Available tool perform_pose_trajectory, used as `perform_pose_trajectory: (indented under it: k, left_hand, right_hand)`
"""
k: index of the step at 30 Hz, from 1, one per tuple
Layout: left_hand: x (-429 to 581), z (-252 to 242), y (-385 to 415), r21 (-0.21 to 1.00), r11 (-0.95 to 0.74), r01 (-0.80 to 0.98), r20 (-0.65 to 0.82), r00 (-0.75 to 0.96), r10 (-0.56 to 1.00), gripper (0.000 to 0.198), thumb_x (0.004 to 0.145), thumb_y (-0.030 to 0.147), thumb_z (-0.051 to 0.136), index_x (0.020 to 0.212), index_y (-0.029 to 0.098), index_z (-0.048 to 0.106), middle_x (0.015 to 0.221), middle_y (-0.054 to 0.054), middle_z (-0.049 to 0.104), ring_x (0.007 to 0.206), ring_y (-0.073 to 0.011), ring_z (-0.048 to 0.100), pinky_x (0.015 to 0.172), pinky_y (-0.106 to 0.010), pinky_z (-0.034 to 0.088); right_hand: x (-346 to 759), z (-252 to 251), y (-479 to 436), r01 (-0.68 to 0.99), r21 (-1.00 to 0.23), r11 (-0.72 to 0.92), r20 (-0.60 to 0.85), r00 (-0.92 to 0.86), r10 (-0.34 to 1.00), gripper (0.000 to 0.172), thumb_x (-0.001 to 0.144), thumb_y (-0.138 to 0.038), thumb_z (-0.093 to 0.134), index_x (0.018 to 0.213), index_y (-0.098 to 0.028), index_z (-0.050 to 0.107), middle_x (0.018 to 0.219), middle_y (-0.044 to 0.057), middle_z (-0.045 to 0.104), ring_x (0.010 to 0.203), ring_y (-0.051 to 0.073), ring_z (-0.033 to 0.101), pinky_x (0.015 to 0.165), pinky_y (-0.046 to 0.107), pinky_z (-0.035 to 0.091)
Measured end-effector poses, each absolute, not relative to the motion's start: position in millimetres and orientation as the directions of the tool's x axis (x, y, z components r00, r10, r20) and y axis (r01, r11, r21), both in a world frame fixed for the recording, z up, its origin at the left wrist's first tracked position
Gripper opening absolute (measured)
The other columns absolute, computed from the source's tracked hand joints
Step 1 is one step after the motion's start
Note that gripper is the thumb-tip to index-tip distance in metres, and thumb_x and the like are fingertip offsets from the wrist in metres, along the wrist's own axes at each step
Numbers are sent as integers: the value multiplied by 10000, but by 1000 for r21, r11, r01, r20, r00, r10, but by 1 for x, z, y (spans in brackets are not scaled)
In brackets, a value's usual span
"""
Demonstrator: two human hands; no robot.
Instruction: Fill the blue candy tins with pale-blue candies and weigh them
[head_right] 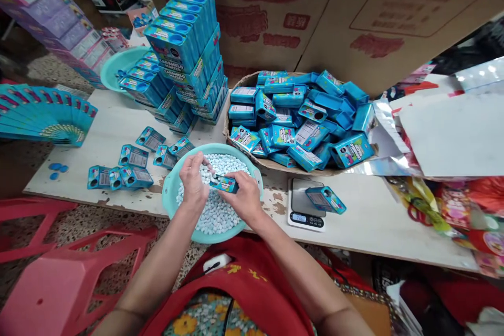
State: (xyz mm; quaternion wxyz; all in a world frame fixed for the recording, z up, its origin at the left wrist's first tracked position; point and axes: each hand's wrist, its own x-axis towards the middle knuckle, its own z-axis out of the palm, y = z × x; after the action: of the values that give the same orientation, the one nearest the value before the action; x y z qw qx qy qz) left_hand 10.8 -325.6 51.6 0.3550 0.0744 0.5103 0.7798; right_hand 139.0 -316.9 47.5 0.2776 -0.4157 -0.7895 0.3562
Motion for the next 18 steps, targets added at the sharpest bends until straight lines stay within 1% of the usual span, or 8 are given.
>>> perform_pose_trajectory:
  k: [4,7,11,14,18]
  left_hand:
    - [20,54,-321,856,-218,-468,-223,-716,662,299,758,402,656,705,164,484,604,36,486,487,-84,485,475,-210,422]
    - [30,54,-319,887,-214,-409,-182,-736,652,292,764,398,657,712,164,491,569,45,481,489,-83,488,512,-211,429]
    - [41,52,-316,926,-178,-334,-154,-763,628,275,740,380,686,757,155,528,599,37,515,533,-88,521,559,-218,453]
    - [45,55,-313,932,-163,-322,-161,-776,610,294,728,391,693,781,159,520,572,50,497,494,-86,506,517,-211,440]
    - [44,57,-309,930,-194,-312,-130,-774,620,295,747,399,675,772,171,490,537,69,458,443,-78,461,440,-194,395]
  right_hand:
    - [146,50,-314,467,-793,391,129,-499,857,320,674,-250,774,964,-212,647,920,36,664,902,226,617,795,338,463]
    - [151,51,-309,472,-796,379,118,-493,862,316,671,-244,772,961,-215,649,916,31,669,902,225,617,788,335,462]
    - [157,55,-305,470,-794,386,145,-471,870,300,681,-233,755,959,-219,646,934,31,670,930,231,605,810,346,454]
    - [159,56,-306,453,-810,373,140,-468,872,297,666,-209,757,944,-214,653,915,32,670,918,231,608,809,347,456]
    - [161,52,-310,437,-828,352,142,-443,885,320,658,-207,764,958,-210,654,921,34,669,921,227,613,824,349,455]
